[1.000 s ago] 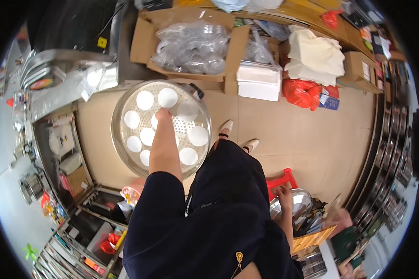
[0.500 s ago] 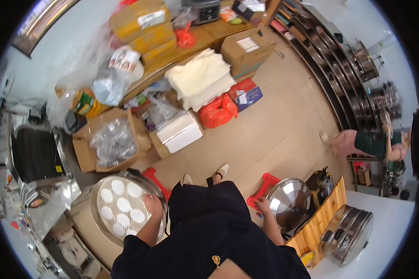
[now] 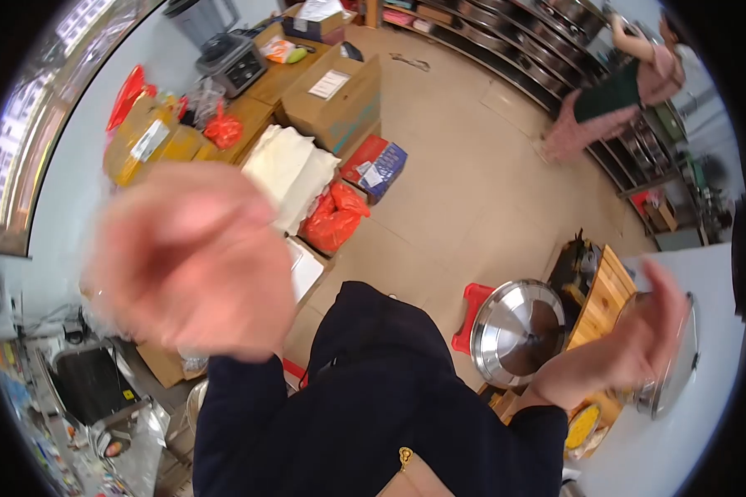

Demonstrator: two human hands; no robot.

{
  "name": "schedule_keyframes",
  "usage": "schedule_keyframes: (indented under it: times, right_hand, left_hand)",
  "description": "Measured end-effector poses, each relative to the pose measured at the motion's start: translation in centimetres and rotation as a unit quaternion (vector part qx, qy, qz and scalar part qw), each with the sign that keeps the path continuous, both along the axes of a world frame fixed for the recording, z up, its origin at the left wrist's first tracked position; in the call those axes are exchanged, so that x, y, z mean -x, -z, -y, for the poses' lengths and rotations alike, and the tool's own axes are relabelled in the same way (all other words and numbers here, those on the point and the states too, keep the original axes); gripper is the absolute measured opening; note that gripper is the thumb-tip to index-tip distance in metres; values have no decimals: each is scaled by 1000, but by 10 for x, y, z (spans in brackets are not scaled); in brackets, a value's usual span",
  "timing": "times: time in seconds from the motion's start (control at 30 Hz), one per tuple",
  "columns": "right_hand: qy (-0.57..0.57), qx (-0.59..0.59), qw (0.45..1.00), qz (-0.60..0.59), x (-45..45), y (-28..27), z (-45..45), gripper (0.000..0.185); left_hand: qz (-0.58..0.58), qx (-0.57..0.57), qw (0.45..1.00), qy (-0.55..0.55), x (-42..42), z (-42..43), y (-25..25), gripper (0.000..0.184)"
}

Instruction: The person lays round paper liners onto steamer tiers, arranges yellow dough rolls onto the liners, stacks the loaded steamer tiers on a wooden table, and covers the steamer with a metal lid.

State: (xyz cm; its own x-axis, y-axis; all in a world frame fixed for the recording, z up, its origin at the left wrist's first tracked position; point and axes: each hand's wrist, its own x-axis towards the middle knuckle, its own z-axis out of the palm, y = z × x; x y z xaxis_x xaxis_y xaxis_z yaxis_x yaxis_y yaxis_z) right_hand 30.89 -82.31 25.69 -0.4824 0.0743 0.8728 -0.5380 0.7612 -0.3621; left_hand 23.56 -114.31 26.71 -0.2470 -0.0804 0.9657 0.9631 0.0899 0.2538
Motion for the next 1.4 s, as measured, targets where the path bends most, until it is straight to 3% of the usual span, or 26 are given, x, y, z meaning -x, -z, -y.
schedule_keyframes:
  times: [0.03, 0.1, 0.2, 0.43, 0.73, 1.4]
  right_hand:
    - [-72, -3, 990, -122, -2, -18, -32, 47]
    - [-209, 39, 919, -332, 15, -76, -21, 45]
    - [-220, -2, 911, -349, 29, -106, -3, 37]
    - [-132, -129, 916, -355, 93, -111, 13, 36]
    - [-24, -184, 914, -361, 150, -116, 9, 34]
    - [136, -314, 873, -349, 146, -132, -62, 32]
  left_hand:
    - [-53, 7, 998, 27, 8, -6, -22, 19]
    - [-120, 10, 991, 63, 34, -20, -48, 18]
    - [-168, 9, 980, 109, 70, -33, -68, 18]
    - [-197, -2, 961, 193, 156, -43, -92, 17]
    - [-209, 5, 935, 288, 251, -69, -108, 17]
    - [-165, -151, 887, 404, 302, -214, -127, 19]
